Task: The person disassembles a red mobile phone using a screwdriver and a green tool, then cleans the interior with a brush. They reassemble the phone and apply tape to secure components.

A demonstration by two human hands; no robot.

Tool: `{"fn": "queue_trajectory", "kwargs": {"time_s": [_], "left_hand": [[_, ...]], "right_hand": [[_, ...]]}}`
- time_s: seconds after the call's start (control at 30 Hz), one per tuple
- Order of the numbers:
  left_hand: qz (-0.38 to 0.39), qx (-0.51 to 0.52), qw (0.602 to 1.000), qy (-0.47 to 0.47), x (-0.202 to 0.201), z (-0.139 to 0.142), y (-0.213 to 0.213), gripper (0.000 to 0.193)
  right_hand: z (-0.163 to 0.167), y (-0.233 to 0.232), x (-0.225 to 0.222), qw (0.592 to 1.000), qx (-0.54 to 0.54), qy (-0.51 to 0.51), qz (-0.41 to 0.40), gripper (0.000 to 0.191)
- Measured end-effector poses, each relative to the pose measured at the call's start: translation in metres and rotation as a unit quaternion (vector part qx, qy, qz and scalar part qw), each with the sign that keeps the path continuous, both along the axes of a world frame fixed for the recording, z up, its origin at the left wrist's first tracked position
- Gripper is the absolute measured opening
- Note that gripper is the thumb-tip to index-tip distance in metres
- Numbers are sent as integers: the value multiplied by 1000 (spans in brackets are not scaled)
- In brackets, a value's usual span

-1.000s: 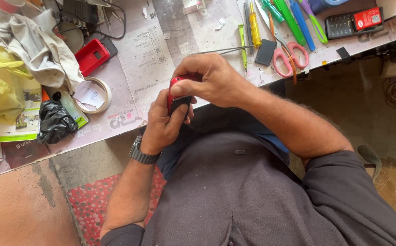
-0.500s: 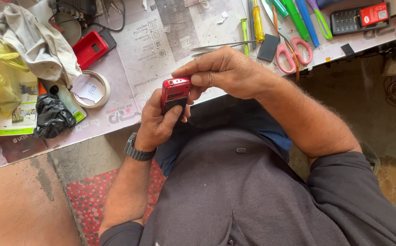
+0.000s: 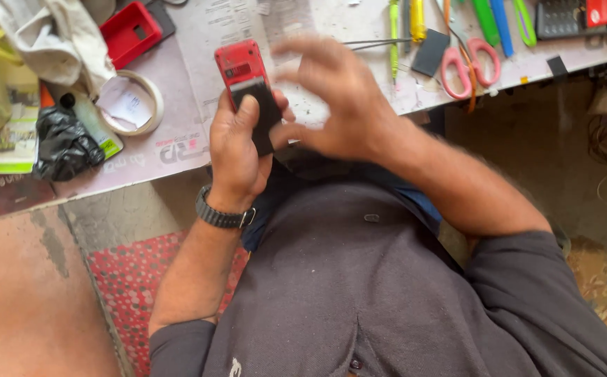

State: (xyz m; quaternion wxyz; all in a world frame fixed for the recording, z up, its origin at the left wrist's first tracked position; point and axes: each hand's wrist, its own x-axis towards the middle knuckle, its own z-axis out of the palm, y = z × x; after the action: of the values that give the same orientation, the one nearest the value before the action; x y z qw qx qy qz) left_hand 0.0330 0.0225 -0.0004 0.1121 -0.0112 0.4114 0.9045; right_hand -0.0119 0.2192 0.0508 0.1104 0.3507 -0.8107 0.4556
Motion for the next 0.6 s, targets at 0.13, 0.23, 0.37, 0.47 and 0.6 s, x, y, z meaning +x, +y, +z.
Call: {"fn": "queue_trajectory", "kwargs": {"time_s": [0.13,0.23,0.37,0.47,0.6], "left_hand": [[-3,52,999,-4,-4,-2,-3,54],[-21,72,997,1,-3,-4,2,66],[-41,72,996,-28,-2,-2,6,72],[-64,63,996,-6,-2,1,6,75],[-74,68,995,5,-2,3,4,75]], "right_hand": [[-11,-1,12,988,106,114,10,61],[-22,-2,10,992,90,86,11,57],[-33,1,9,999,41,15,30,58],[-37,1,10,999,29,-22,31,63],[-35,1,8,999,35,13,21,72]]}}
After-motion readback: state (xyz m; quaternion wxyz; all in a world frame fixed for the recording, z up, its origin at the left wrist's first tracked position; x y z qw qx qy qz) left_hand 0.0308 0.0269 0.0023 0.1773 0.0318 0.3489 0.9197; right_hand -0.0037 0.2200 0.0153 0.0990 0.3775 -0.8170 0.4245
